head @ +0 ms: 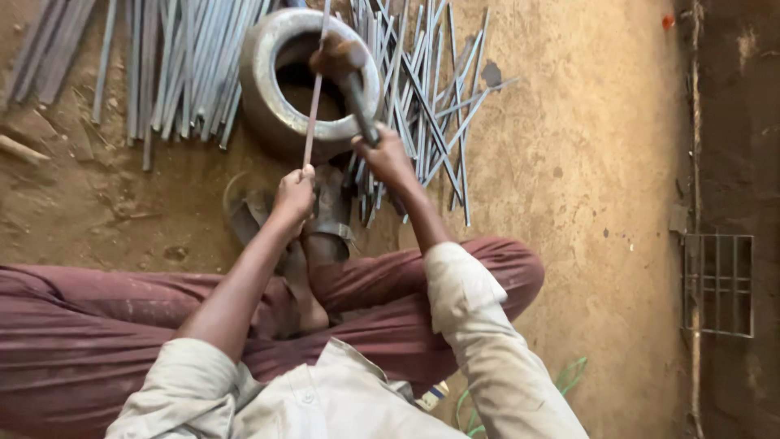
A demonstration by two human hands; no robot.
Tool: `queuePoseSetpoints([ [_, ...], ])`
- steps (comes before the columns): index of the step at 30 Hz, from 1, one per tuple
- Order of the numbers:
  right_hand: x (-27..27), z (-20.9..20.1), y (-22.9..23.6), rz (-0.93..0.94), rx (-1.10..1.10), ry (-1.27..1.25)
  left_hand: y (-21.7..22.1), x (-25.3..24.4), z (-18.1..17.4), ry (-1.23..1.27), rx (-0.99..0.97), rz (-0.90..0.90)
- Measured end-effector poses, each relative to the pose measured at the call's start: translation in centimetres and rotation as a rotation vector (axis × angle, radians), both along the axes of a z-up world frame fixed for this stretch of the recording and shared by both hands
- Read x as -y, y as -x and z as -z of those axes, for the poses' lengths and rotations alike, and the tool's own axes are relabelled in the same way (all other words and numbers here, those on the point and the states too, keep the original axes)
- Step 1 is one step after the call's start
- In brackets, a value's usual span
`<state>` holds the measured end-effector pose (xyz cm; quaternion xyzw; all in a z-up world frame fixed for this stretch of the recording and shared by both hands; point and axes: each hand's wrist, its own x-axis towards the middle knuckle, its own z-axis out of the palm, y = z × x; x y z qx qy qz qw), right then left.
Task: The person sits on the ground and uses a hammer to strike metal rods placed on a concrete ring, breaking them into smaller pieces. The person repeatedly picks up rods, positions them, and strikes them to create a pile of cut segments.
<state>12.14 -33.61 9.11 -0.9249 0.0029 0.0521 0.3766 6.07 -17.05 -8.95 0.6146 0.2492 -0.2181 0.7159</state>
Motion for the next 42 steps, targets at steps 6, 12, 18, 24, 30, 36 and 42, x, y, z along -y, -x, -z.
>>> queuePoseSetpoints([
  [6, 0.3, -1.5, -0.2, 0.123, 0.121, -0.323, -5.6, -0.4, 1.1, -0.236, 0.188, 0.079],
  [12, -0.3, -1.4, 0.5, 0.047, -0.151, -0.119, -7.4, -0.3, 0.4, -0.101, -0.011, 0.18],
  [18, 0.1, -1.5, 0.5, 0.105, -0.062, -0.377, -5.9, -0.4, -0.1, 0.112, -0.037, 0.115],
  [24, 0.7, -3.9, 1.2, 0.239, 0.061, -0.36, 0.7, -2.3, -2.8, 0.234, -0.121, 0.102],
  [30, 3.1, -6.2, -0.3, 0.218, 0.398, -0.765, 8.3, -4.8, -3.3, 0.179, -0.197, 0.131],
  [36, 0.9, 0.5, -2.3, 0.084, 0.38, -0.111, 9.9, -4.9, -3.4, 0.249, -0.187, 0.106],
  [42, 3.1, 2.7, -4.4, 0.188, 0.033, -0.223, 5.4, -5.4, -4.0, 0.266, -0.173, 0.142],
])
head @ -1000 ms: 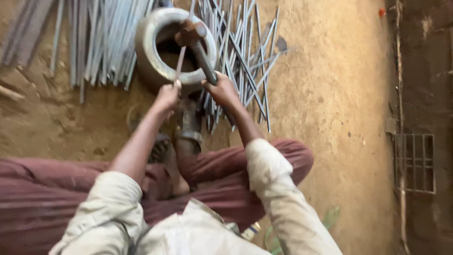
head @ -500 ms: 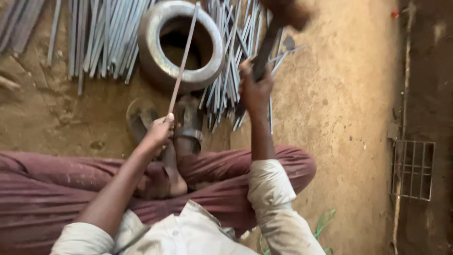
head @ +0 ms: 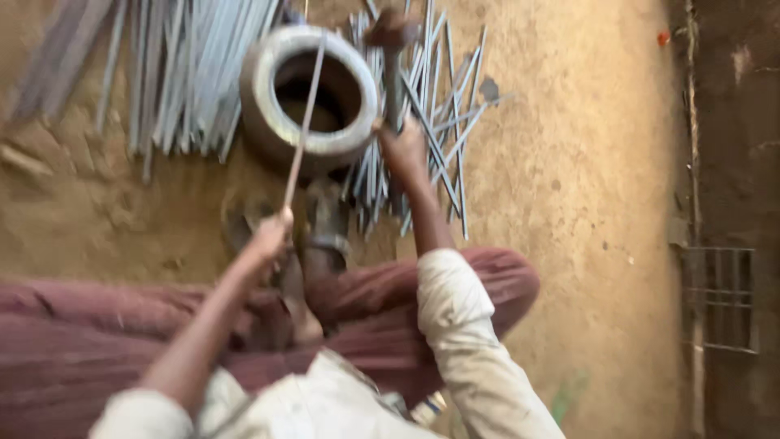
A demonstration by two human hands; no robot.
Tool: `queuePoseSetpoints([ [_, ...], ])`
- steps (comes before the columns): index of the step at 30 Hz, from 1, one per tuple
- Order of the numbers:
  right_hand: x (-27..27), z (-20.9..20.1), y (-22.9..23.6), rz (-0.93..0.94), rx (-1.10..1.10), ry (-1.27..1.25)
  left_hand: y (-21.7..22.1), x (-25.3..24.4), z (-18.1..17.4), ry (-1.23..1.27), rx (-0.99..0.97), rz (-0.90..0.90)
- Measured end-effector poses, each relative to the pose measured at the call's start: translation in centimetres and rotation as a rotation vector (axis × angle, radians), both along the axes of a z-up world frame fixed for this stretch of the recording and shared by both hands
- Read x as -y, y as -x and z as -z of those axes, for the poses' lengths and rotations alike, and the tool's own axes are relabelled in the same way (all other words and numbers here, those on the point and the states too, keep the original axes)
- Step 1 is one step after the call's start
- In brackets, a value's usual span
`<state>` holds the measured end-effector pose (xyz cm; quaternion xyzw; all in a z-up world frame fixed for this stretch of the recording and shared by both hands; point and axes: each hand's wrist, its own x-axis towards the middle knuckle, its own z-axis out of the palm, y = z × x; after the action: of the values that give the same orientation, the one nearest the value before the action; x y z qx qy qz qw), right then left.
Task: The person sits on the ground and uses a hammer to strike metal rods placed on a concrete ring, breaking them into smaller pieces. The person repeatedly picks up rods, positions them, and strikes them to create a pile of cut segments.
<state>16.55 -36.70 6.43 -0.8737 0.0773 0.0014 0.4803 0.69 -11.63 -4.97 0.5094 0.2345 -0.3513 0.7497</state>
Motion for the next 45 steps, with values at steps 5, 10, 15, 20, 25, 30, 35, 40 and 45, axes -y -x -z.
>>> queuePoseSetpoints([
  [5, 1.9, 0.5, 2.5, 0.038, -0.111, -0.096, -0.1, -0.5, 1.4, 0.47, -0.098, 0.062],
  [10, 2.3, 4.0, 4.3, 0.109, -0.269, -0.011, -0.2, -1.9, 1.4, 1.287, -0.104, 0.02],
  [15, 4.3, 6.3, 4.5, 0.158, -0.3, -0.208, -0.2, -0.8, 0.7, 1.213, -0.065, -0.02],
  [20, 4.2, 8.0, 5.3, 0.182, -0.39, -0.384, 0.4, 0.2, 2.0, 1.122, -0.038, -0.057],
  [25, 3.8, 7.5, 5.0, 0.167, -0.369, -0.406, -0.3, 1.3, 3.1, 0.998, -0.012, -0.059],
  [30, 1.9, 3.9, 6.1, 0.134, -0.327, -0.421, 0.5, 1.6, 3.2, 0.307, -0.002, -0.074],
  [35, -0.8, -3.2, 5.3, 0.195, -0.159, -0.375, 1.5, 0.8, 2.5, -0.732, 0.276, 0.082],
  [40, 1.2, -10.0, -1.9, 0.071, 0.597, -0.489, 1.5, 0.7, 1.8, -0.807, 0.2, 0.169],
  [45, 0.3, -4.6, -10.3, -0.033, 0.866, -0.413, 0.9, 1.2, 2.3, -0.8, 0.224, 0.145],
])
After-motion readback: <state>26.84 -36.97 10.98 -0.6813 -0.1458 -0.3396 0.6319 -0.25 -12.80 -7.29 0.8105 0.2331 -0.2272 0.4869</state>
